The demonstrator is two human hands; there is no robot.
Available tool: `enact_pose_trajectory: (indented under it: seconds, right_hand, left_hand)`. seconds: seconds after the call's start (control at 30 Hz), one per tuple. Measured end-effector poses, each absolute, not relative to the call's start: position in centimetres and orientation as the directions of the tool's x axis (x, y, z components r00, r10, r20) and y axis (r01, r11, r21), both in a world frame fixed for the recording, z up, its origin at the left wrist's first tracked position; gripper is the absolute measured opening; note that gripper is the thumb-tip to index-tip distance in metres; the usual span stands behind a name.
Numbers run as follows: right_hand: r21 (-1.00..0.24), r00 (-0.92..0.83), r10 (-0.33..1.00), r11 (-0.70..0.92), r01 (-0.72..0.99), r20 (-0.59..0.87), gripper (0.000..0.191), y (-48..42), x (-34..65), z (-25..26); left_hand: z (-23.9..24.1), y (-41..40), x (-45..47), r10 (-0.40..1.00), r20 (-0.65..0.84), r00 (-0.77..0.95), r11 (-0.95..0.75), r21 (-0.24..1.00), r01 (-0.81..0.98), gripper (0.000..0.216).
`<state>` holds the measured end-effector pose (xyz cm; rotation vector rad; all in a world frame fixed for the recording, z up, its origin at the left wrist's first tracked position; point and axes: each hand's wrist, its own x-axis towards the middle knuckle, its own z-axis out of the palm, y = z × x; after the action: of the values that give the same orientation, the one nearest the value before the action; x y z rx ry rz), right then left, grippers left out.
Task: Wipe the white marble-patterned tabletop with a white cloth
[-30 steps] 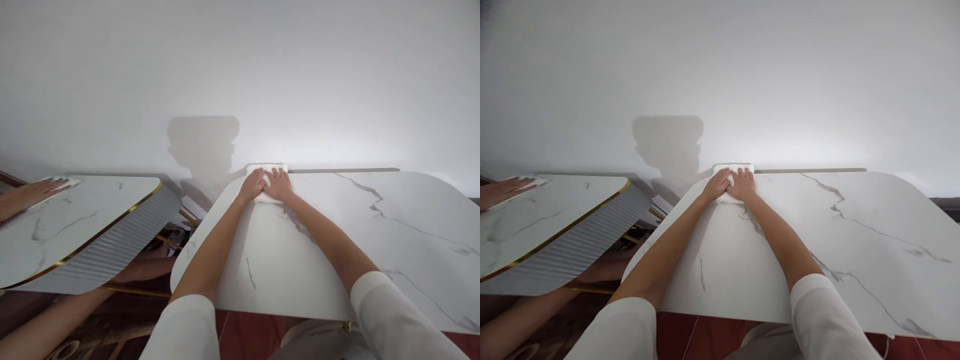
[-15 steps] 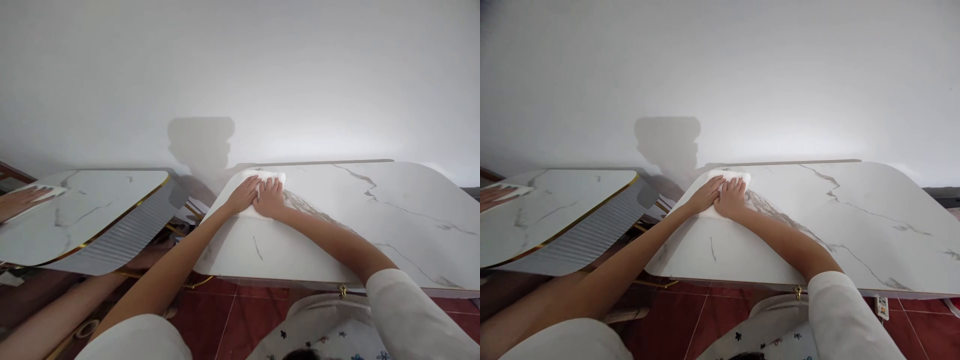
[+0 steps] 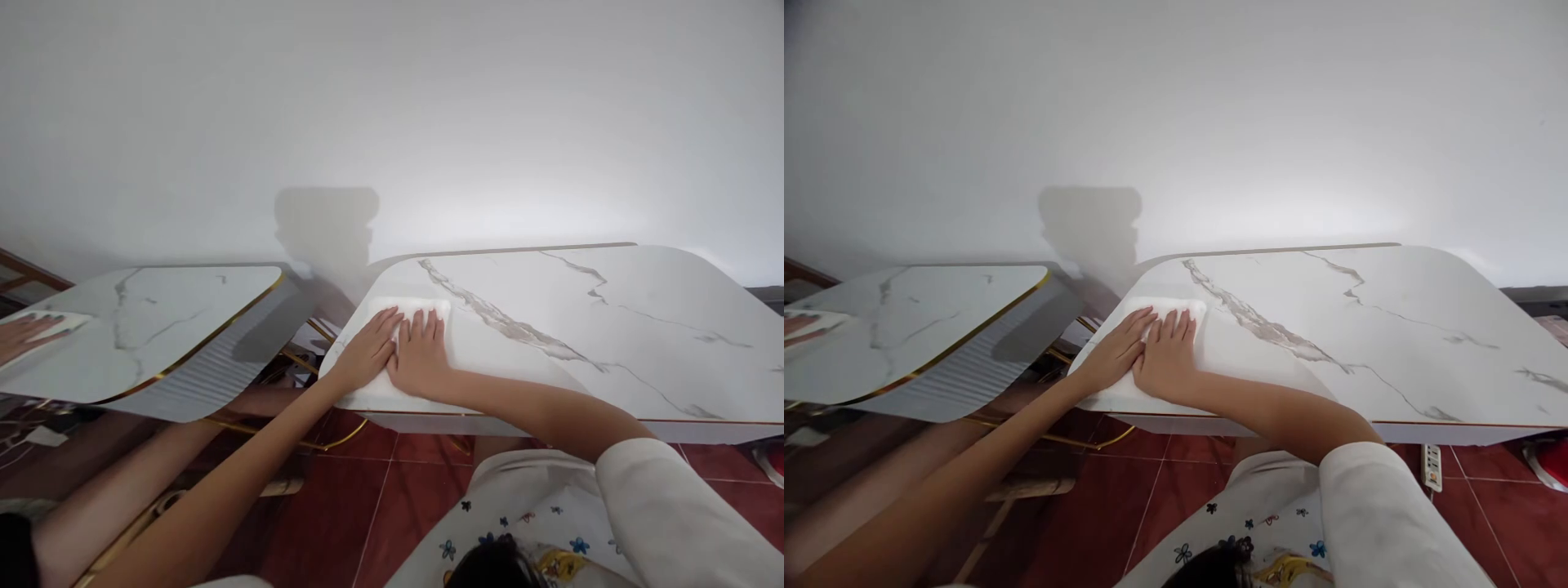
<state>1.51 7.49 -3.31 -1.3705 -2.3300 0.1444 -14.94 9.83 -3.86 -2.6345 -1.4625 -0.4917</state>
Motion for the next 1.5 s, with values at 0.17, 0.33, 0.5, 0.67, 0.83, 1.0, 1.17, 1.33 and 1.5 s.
enact_pose_trajectory:
  seconds: [0.17,0.33,0.5,0.67,0.83,1.0,1.17,1.33,1.5]
  right_hand:
    - [-0.305,-0.449,0.837,0.536,0.787,0.313,0.064,6.1,2.8,-3.3]
    - [-0.261,-0.455,0.829,0.541,0.799,0.325,0.063,6.1,6.3,-3.5]
    - [-0.203,-0.479,0.822,0.549,0.811,0.308,0.06,9.1,8.7,-3.6]
    - [-0.188,-0.482,0.826,0.544,0.818,0.292,0.06,15.1,9.0,-3.6]
    - [-0.193,-0.463,0.84,0.522,0.831,0.282,0.059,20.9,8.4,-3.5]
    - [-0.212,-0.452,0.844,0.517,0.829,0.288,0.057,25.4,7.6,-3.3]
    - [-0.202,-0.431,0.856,0.493,0.846,0.285,0.056,28.7,6.5,-3.2]
    - [-0.207,-0.419,0.867,0.477,0.854,0.268,0.058,30.1,6.6,-3.4]
    - [-0.205,-0.413,0.868,0.473,0.857,0.275,0.059,30.7,10.6,-3.9]
  left_hand:
    - [-3.9,8.4,-13.5,0.819,0.331,0.469,-0.508,0.037,0.86,0.048]
    - [-4.3,8.5,-9.4,0.822,0.345,0.454,-0.485,0.005,0.874,0.049]
    - [-4.7,11.1,-7.0,0.833,0.363,0.417,-0.45,0.008,0.893,0.048]
    - [-4.5,16.9,-6.4,0.837,0.392,0.381,-0.442,0.076,0.894,0.045]
    - [-4.1,22.7,-7.0,0.866,0.396,0.306,-0.411,0.214,0.886,0.044]
    - [-4.3,27.4,-7.8,0.879,0.411,0.244,-0.373,0.272,0.887,0.043]
    - [-4.4,31.1,-8.3,0.888,0.404,0.221,-0.339,0.247,0.908,0.042]
    - [-4.6,32.6,-7.9,0.889,0.397,0.228,-0.322,0.188,0.928,0.04]
    - [-5.2,33.3,-4.2,0.856,0.432,0.284,-0.377,0.148,0.914,0.041]
